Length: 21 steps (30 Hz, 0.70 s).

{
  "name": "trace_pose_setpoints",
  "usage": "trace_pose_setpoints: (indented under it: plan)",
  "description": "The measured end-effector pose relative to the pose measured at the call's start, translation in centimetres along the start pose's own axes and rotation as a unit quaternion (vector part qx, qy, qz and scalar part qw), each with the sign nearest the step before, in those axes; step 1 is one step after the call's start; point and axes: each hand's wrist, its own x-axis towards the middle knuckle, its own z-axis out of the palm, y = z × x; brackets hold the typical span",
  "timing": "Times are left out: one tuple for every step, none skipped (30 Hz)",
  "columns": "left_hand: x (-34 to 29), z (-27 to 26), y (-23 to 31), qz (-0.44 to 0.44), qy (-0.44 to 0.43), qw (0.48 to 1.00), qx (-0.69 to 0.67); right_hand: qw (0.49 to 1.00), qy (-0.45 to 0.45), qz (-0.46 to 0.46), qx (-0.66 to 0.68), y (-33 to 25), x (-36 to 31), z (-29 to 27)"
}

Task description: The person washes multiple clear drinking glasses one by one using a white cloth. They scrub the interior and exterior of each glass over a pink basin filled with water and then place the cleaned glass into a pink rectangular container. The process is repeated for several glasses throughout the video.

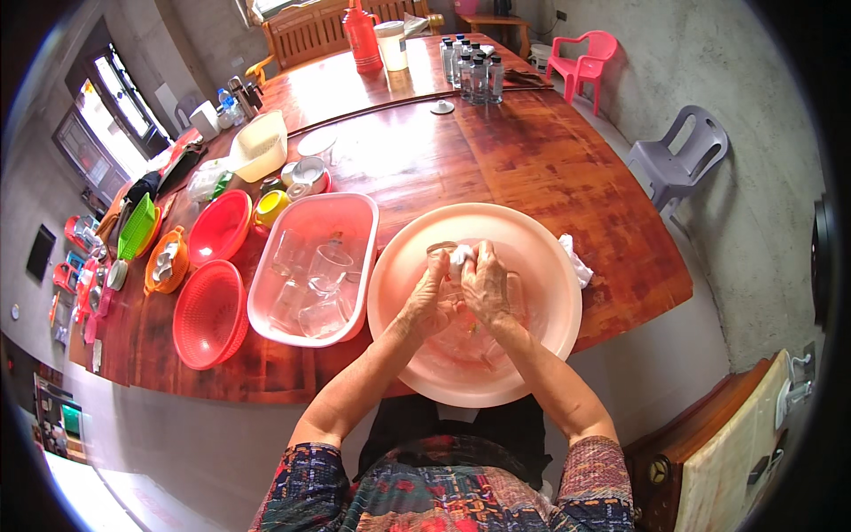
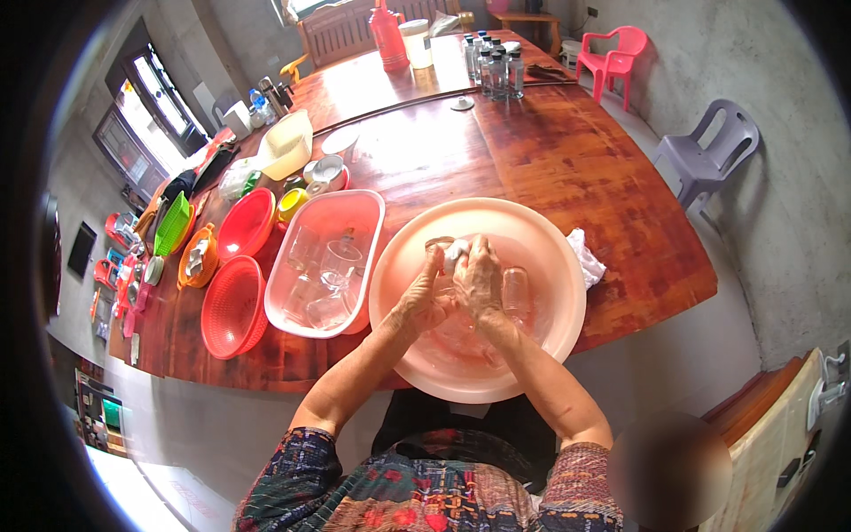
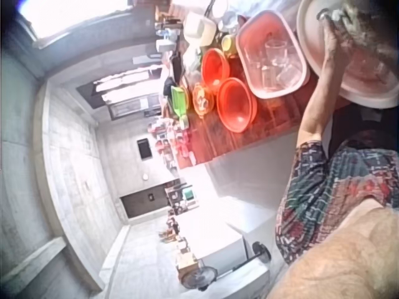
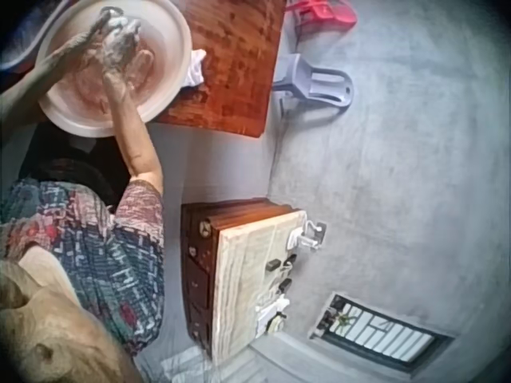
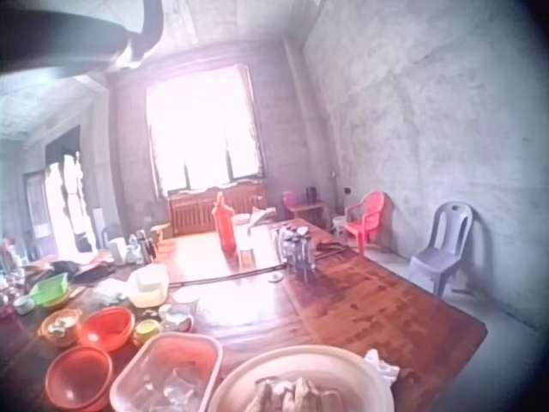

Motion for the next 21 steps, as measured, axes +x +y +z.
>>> trace_pose_setpoints:
  plan:
    - [0.4,-0.8,0.1,0.008,0.006,1.0,0.006,1.0,-0.009,-0.007,-0.015,-0.4,-0.6,-0.3]
    - [0.8,-1.3,0.1,0.014,0.011,1.0,0.01,0.999,-0.018,-0.013,-0.033,-0.8,-1.3,-0.7]
    - [1.1,-1.8,0.0,0.02,0.017,1.0,0.013,0.998,-0.028,-0.019,-0.051,-0.9,-1.9,-0.9]
    - [1.4,-2.1,-0.3,0.001,0.05,0.999,0.002,0.997,-0.031,-0.048,-0.061,-0.6,-2.4,-1.1]
    - [1.3,-2.1,-0.3,-0.01,0.055,0.998,-0.002,0.995,-0.041,-0.063,-0.066,-0.4,-2.8,-1.3]
    - [1.2,-2.1,-0.3,-0.021,0.061,0.998,-0.006,0.993,-0.051,-0.078,-0.07,-0.1,-3.2,-1.7]
    - [1.1,-2.2,-0.4,-0.032,0.067,0.997,-0.01,0.991,-0.061,-0.094,-0.074,0.1,-3.6,-2.1]
    - [1.3,-2.1,-0.3,-0.029,0.088,0.996,-0.011,0.987,-0.092,-0.104,-0.082,0.2,-3.9,-2.9]
    - [1.2,-2.2,0.0,-0.012,0.098,0.995,0.013,0.975,-0.154,-0.088,-0.132,0.6,-3.8,-3.3]
    - [1.1,-2.4,0.4,0.005,0.109,0.993,0.037,0.957,-0.215,-0.071,-0.181,1.0,-3.6,-3.5]
    - [0.8,-1.5,0.7,0.016,0.115,0.991,0.063,0.934,-0.27,-0.049,-0.231,1.6,-3.5,-3.8]
    - [-0.1,0.3,0.9,0.043,0.121,0.987,0.101,0.928,-0.257,-0.079,-0.26,2.6,-3.3,-3.1]
    - [0.1,0.3,0.8,0.04,0.132,0.984,0.111,0.928,-0.232,-0.086,-0.28,3.3,-2.8,-2.4]
    - [0.1,0.1,0.7,0.042,0.146,0.981,0.122,0.926,-0.208,-0.097,-0.298,3.7,-2.2,-1.4]
    - [0.1,0.0,0.6,0.04,0.16,0.977,0.134,0.925,-0.184,-0.103,-0.316,4.3,-2.0,-0.6]
    - [0.0,-0.1,0.6,0.038,0.168,0.975,0.14,0.912,-0.211,-0.118,-0.332,5.0,-2.3,-0.1]
    - [0.1,-0.2,0.9,0.037,0.174,0.973,0.149,0.882,-0.231,-0.139,-0.387,5.8,-3.0,1.0]
    - [0.1,-0.4,1.2,0.037,0.183,0.97,0.155,0.87,-0.271,-0.147,-0.386,5.9,-3.7,1.6]
    - [0.2,-0.5,1.4,0.025,0.195,0.968,0.156,0.856,-0.31,-0.154,-0.385,5.9,-4.1,2.0]
    - [0.0,-0.6,1.5,0.015,0.21,0.965,0.153,0.883,-0.378,-0.152,-0.232,5.0,-3.6,0.3]
    - [-0.1,-0.8,1.6,0.005,0.224,0.963,0.152,0.921,-0.346,-0.096,-0.148,4.1,-3.3,-0.2]
